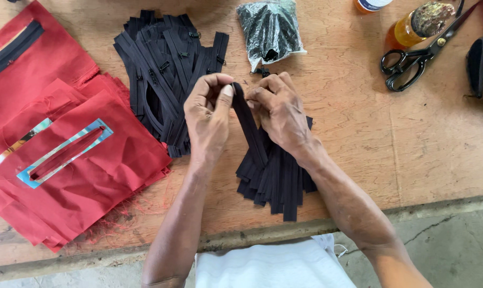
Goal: The person attaches black zipper sliders to black zipper tapes by hand. They pick up a zipper tape, slide a slider onto it, and place the completed zipper onto a growing pile on the wooden workbench.
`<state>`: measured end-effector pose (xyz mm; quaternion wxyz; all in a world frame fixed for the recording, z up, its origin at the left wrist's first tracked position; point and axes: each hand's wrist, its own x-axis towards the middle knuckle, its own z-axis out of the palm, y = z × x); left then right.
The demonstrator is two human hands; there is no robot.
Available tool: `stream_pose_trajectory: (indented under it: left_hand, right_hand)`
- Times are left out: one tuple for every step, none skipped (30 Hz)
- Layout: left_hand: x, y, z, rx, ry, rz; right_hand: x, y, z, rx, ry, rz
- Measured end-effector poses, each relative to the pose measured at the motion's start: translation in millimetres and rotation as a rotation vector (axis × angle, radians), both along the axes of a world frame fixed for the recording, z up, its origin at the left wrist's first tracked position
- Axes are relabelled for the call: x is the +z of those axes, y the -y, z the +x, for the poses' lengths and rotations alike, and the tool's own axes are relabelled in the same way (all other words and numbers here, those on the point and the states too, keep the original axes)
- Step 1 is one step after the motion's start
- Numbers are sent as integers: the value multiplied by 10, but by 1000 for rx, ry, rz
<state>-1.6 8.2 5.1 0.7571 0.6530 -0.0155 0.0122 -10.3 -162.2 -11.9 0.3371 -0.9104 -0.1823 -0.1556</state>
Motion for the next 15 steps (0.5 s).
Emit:
stream_pose_trajectory:
  left_hand:
    - [0, 11, -1, -8, -1, 42]
    - [2, 20, -1, -14, -3, 85]
    - [5, 31, -11, -21, -7, 128]
    - [9, 38, -29, -37, 1, 111]
    - [15, 49, -36, -51, 11, 93]
    - [21, 59, -38, -60, 22, 75]
    - [26, 68, -46, -55, 30, 101]
    - [33, 68, -61, -51, 36, 127]
    - [39, 74, -64, -48, 46, 153]
    - [43, 82, -62, -46, 52, 165]
    - [48, 92, -64, -45, 58, 178]
    - [53, 90, -70, -43, 62, 193]
    - [58, 87, -73, -52, 43, 178]
    - [61, 86, -72, -62, 24, 162]
    - [62, 91, -67, -70, 5, 145]
  right_hand:
    - [-11, 3, 7, -4, 12, -4]
    - [-19, 13, 14, -5, 24, -8]
    - [-28, 29, 13, -9, 34, -12]
    - [-33, 49, 5, -30, 2, 96]
    - [-35, 86, 21, -49, -27, 203]
    - [-34, 124, 38, -63, -56, 310]
    - [-26, 180, 27, -13, -114, 462]
    - [-13, 239, 7, 36, -175, 615]
    - [-2, 291, 1, 85, -232, 768]
    - [10, 334, 0, 115, -277, 830]
    - [21, 372, -1, 145, -322, 893]
    - [31, 390, -6, 176, -369, 956]
    - [40, 398, -13, 196, -382, 969]
    - [50, 399, -20, 215, -393, 981]
    - [62, 403, -23, 235, -406, 991]
